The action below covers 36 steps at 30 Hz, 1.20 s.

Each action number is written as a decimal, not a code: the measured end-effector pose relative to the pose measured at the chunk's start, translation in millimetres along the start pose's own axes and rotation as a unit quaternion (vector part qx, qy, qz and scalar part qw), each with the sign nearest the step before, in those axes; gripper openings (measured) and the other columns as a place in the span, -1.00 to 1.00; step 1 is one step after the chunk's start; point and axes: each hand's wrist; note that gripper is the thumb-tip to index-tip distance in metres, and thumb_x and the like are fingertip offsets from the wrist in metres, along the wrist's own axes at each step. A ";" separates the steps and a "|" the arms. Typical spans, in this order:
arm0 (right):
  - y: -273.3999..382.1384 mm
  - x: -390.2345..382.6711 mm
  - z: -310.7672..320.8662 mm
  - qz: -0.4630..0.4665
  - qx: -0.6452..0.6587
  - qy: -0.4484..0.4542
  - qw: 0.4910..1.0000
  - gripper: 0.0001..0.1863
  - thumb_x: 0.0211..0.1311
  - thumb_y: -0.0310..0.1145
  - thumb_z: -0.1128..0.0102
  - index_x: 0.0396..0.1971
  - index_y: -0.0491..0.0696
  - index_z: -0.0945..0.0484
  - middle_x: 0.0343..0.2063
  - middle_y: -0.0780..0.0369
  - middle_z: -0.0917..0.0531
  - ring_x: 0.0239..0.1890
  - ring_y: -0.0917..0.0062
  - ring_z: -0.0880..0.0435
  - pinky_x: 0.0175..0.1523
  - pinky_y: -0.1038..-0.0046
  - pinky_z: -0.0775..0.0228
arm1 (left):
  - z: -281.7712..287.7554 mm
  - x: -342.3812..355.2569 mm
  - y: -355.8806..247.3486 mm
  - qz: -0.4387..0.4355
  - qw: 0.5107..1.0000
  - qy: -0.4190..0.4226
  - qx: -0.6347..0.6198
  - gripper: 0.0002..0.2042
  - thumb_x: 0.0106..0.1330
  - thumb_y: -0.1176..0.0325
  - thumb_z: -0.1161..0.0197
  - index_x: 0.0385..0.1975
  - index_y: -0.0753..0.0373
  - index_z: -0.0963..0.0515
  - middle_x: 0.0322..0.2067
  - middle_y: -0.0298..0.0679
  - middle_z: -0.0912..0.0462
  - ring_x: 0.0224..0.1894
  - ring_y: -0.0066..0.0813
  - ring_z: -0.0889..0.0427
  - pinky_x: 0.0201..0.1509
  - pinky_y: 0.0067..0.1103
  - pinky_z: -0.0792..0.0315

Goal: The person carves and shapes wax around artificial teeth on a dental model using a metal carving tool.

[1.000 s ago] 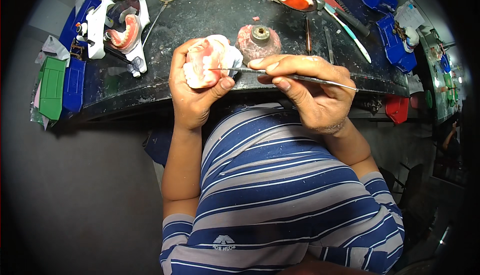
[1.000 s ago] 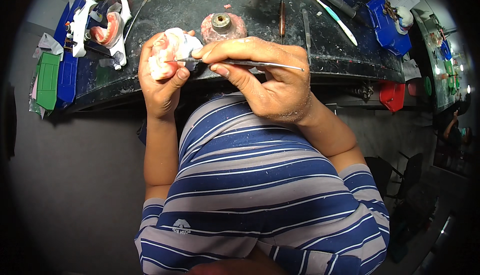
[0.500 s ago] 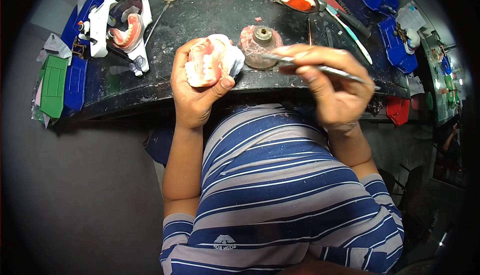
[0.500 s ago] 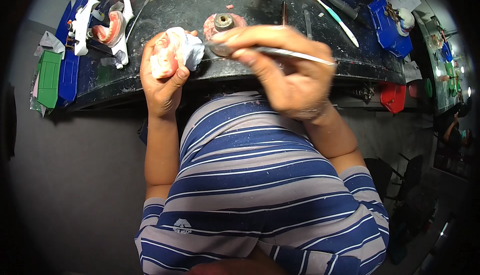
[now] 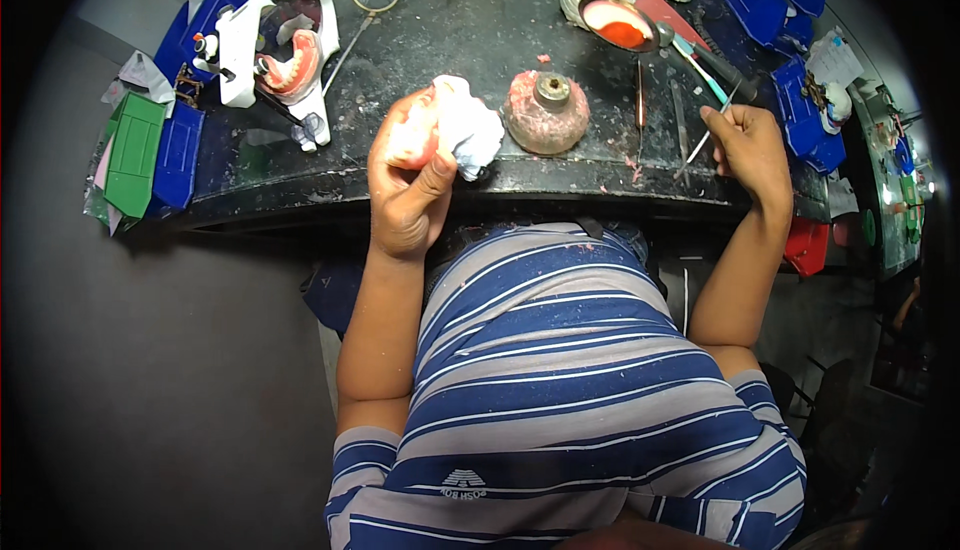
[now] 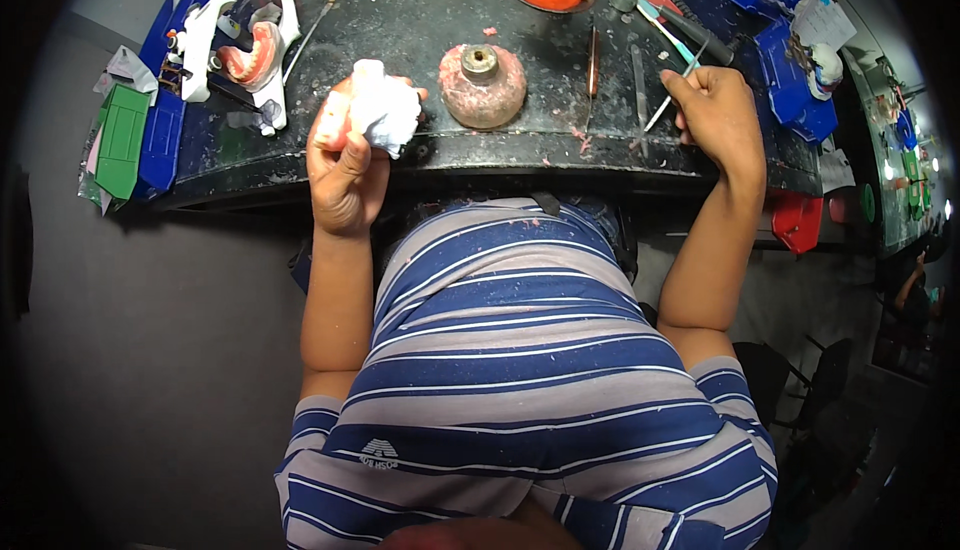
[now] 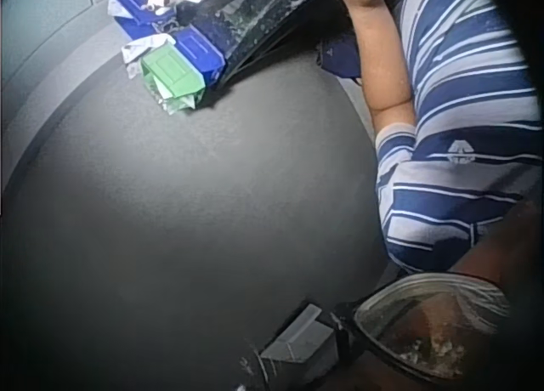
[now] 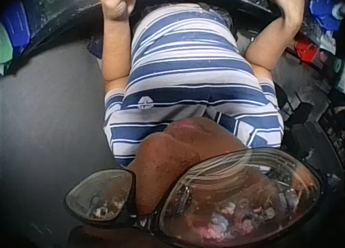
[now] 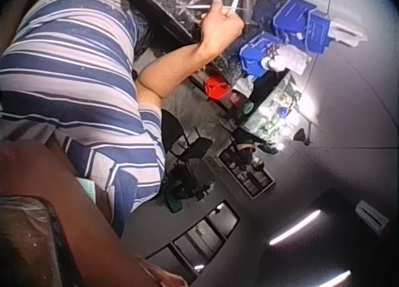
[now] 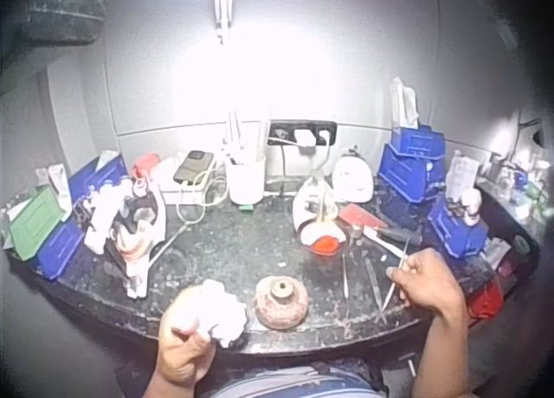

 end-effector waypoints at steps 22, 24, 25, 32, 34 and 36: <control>102.5 -135.3 -43.4 0.472 0.539 0.480 0.506 -0.15 0.13 0.32 -0.46 -0.04 -0.30 -0.73 -0.08 -0.13 -0.77 -0.07 0.26 -0.78 0.03 0.46 -0.57 | 9.1 -3.7 -5.6 0.000 1.000 0.012 -0.008 -0.23 0.41 0.10 -0.47 0.43 0.46 -0.26 0.28 0.25 -0.50 0.34 0.23 -0.55 0.48 -0.02 -0.36; 107.0 -140.7 -41.1 0.461 0.565 0.479 0.489 -0.16 0.12 0.31 -0.46 -0.04 -0.29 -0.73 -0.07 -0.12 -0.77 -0.07 0.26 -0.78 0.03 0.45 -0.57 | 8.5 -0.7 -4.4 0.004 0.999 0.034 0.016 -0.32 0.47 0.04 -0.38 0.38 0.36 -0.29 0.30 0.22 -0.50 0.32 0.29 -0.55 0.41 -0.02 -0.48; 107.5 -141.4 -42.3 0.457 0.575 0.482 0.479 -0.16 0.12 0.30 -0.46 -0.04 -0.29 -0.73 -0.07 -0.12 -0.77 -0.07 0.26 -0.78 0.03 0.45 -0.57 | 8.7 -1.1 -5.0 0.004 0.999 0.033 0.019 -0.30 0.47 0.03 -0.37 0.40 0.37 -0.29 0.30 0.22 -0.49 0.32 0.29 -0.55 0.41 -0.02 -0.48; 114.9 -143.3 -52.7 0.438 0.614 0.484 0.443 -0.19 0.12 0.26 -0.48 -0.05 -0.29 -0.73 -0.05 -0.12 -0.76 -0.06 0.26 -0.77 0.05 0.43 -0.56 | 5.5 -4.0 -6.8 0.007 1.000 -0.011 0.007 -0.15 0.38 0.03 -0.48 0.45 0.49 -0.23 0.25 0.25 -0.54 0.28 0.25 -0.60 0.36 -0.01 -0.52; 115.0 -141.5 -56.2 0.432 0.621 0.490 0.434 -0.20 0.11 0.25 -0.49 -0.05 -0.29 -0.73 -0.05 -0.12 -0.76 -0.06 0.26 -0.77 0.06 0.43 -0.56 | 10.5 -9.5 -11.1 0.010 1.000 -0.011 0.018 -0.16 0.38 0.04 -0.47 0.44 0.49 -0.23 0.25 0.25 -0.54 0.28 0.25 -0.60 0.36 -0.01 -0.52; 112.8 -141.8 -52.5 0.431 0.620 0.486 0.440 -0.21 0.11 0.24 -0.49 -0.06 -0.29 -0.73 -0.04 -0.12 -0.76 -0.06 0.26 -0.77 0.06 0.42 -0.55 | 7.8 -3.0 -5.6 0.009 1.000 -0.002 0.021 -0.17 0.39 0.04 -0.47 0.44 0.48 -0.24 0.25 0.25 -0.54 0.28 0.25 -0.60 0.36 -0.01 -0.52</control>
Point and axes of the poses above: each hand's wrist, its own x-axis towards the middle knuckle, its own z-axis out of the back of the hand, y = z × x
